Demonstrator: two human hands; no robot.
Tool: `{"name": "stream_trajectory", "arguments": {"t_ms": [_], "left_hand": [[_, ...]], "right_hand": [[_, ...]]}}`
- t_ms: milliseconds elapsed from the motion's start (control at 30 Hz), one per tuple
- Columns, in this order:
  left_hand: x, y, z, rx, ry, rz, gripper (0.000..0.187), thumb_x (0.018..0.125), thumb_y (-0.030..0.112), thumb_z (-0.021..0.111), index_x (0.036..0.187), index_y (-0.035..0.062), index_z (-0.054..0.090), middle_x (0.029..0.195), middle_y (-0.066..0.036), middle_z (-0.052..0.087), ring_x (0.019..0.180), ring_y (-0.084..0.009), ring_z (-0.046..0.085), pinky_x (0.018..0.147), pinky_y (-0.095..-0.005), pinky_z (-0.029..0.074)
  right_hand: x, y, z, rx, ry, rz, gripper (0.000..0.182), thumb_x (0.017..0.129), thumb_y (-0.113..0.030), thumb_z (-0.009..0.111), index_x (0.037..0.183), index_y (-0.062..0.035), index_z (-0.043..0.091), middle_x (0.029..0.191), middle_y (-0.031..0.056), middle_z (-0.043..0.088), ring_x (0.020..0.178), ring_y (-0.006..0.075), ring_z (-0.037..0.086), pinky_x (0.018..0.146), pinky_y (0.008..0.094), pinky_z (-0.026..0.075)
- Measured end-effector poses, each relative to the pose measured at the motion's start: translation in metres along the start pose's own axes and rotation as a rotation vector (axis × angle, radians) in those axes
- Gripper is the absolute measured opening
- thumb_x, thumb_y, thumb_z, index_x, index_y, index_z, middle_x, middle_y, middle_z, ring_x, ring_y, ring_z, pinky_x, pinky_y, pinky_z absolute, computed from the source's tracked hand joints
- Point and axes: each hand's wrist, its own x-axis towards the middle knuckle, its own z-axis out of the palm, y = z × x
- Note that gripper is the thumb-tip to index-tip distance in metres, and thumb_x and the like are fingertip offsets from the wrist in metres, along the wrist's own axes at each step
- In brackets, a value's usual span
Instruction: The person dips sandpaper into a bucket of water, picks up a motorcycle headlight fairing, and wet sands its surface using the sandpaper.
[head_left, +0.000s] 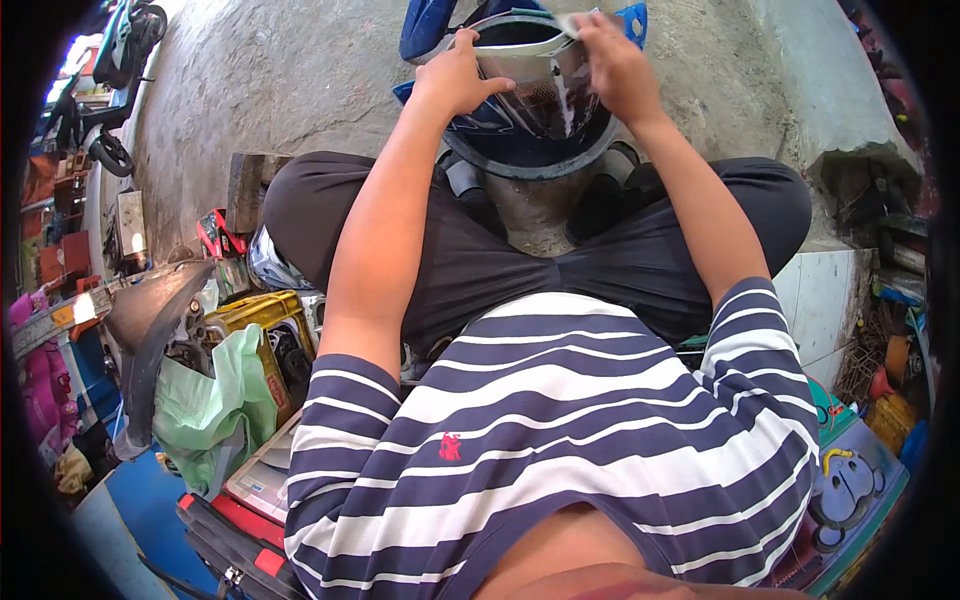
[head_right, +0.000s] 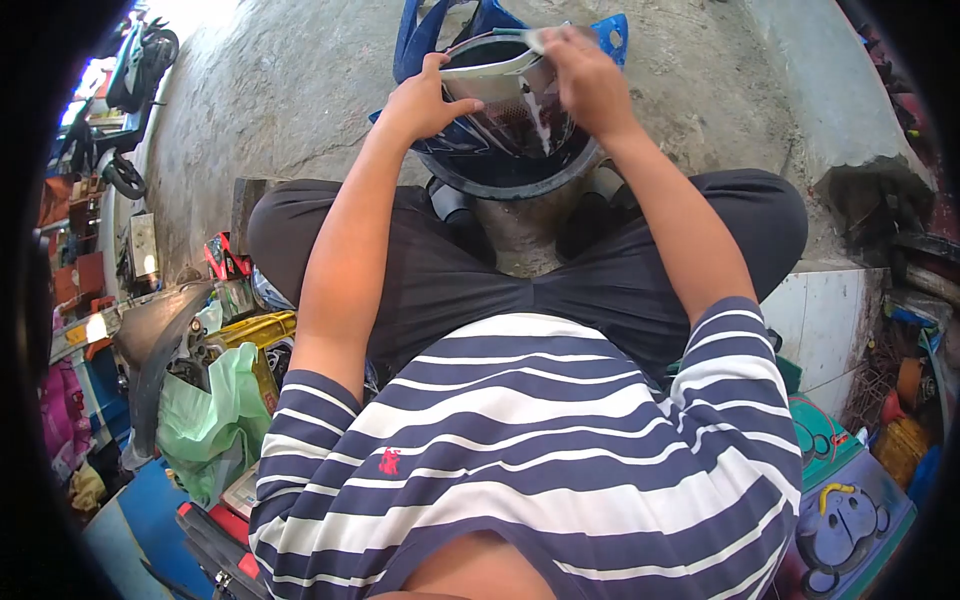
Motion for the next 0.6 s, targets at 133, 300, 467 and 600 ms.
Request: {"name": "stream_trajectory", "arguments": {"t_ms": [133,300,467,600], "left_hand": [[0.003,-0.002,0.003,-0.025,-0.002,0.009,0.105,0.079,0.064,0.084,0.153,0.0047,0.038,0.134,-0.021,0.071,0.125,-0.0368,0.069,0.102,-0.0508,0.053],[-0.002,0.0,-0.002,-0.022,-0.005,-0.011,0.105,0.079,0.063,0.085,0.153,0.0048,0.039,0.133,-0.021,0.072,0.125,-0.037,0.069,0.103,-0.0508,0.053],[0.003,0.0,-0.001,-0.033,-0.01,-0.002,0.105,0.078,0.063,0.085,0.153,0.0048,0.038,0.132,-0.022,0.072,0.124,-0.0377,0.069,0.104,-0.052,0.052],[0.003,-0.001,-0.002,-0.049,-0.027,-0.025,0.106,0.078,0.063,0.086,0.153,0.005,0.038,0.132,-0.022,0.072,0.124,-0.0379,0.069,0.104,-0.0537,0.051]], "right_hand": [[-0.003,-0.011,0.003,-0.046,-0.023,0.008,0.051,0.088,0.002,0.062,0.137,-0.0077,0.064,0.134,0.0167,0.07,0.129,0.0411,0.064,0.105,0.0492,0.052],[0.003,-0.027,-0.003,0.013,-0.022,-0.096,0.055,0.087,0.003,0.061,0.14,-0.009,0.063,0.131,0.0193,0.071,0.128,0.0416,0.064,0.108,0.0501,0.05],[-0.006,0.013,0.008,-0.091,0.001,0.11,0.048,0.091,-0.002,0.058,0.138,-0.0056,0.064,0.129,0.0213,0.072,0.124,0.0431,0.066,0.109,0.0498,0.05],[-0.009,-0.054,0.003,-0.016,-0.116,-0.176,0.046,0.092,0.004,0.057,0.137,-0.0058,0.064,0.14,0.0167,0.067,0.135,0.041,0.06,0.112,0.0484,0.049]]}}
